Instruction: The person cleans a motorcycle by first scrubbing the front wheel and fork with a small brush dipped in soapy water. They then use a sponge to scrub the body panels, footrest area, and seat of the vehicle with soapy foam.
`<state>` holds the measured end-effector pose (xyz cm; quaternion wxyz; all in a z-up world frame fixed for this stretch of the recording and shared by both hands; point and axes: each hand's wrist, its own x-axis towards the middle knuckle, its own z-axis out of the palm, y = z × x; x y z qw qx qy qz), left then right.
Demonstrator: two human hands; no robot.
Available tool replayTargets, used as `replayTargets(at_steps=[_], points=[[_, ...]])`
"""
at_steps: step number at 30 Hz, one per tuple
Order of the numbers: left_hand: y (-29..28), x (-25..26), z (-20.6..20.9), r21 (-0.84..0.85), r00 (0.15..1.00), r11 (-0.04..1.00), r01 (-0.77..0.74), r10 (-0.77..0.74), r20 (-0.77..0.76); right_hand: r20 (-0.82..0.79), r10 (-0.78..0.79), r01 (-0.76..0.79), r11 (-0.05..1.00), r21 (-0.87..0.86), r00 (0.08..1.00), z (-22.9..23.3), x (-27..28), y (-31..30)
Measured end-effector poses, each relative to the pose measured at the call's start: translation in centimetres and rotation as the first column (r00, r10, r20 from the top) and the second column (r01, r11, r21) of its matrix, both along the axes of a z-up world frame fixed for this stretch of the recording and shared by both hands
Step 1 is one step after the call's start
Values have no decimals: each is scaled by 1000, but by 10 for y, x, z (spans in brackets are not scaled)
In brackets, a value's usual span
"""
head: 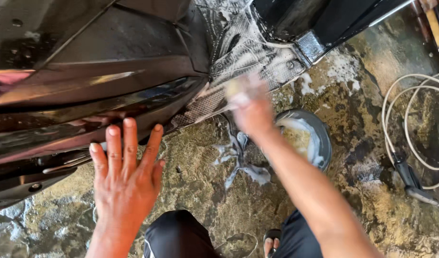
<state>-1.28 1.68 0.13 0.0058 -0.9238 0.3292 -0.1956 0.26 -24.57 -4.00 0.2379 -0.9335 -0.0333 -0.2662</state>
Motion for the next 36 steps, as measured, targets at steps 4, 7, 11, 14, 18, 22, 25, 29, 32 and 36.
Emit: replayTargets(at_steps=[4, 7, 11, 14, 18, 22, 25, 29, 32, 36], points=[[7, 5, -6, 65, 1000, 998, 10, -10, -8, -583, -558, 598, 788, -148, 591, 3, 13, -81], [9, 8, -7, 26, 1000, 999, 24, -24, -11, -589, -570, 716, 698, 20, 572, 12, 22, -74], [8, 9, -7, 36, 1000, 999, 5, -4, -5, -556, -301, 521, 803, 290, 775, 9, 17, -13], [6, 10, -10, -59, 992, 997, 55, -61, -110, 126, -144, 146, 989, -8, 982, -43, 1, 25], [3, 9, -12, 58, 999, 998, 26, -27, 20, 347, -100, 77, 994, 80, 933, -91, -3, 4], [-1, 10, -11, 79, 1000, 997, 11, -10, -10, 297, -167, 173, 985, 6, 940, -100, -11, -77], [0, 6, -10, 91, 1000, 996, -9, 9, -2, 159, -291, 285, 957, 62, 943, -109, -10, -94], [-6, 4, -9, 91, 1000, 996, -1, 3, -19, 281, -119, 41, 963, 267, 952, -83, -1, -33], [-9, 5, -11, 122, 1000, 992, -26, 25, 8, -32, 4, -7, 994, -108, 999, -92, -17, -19], [-14, 7, -6, 133, 997, 990, -45, 37, 64, -99, 256, -270, 944, -187, 962, -45, 4, -89]])
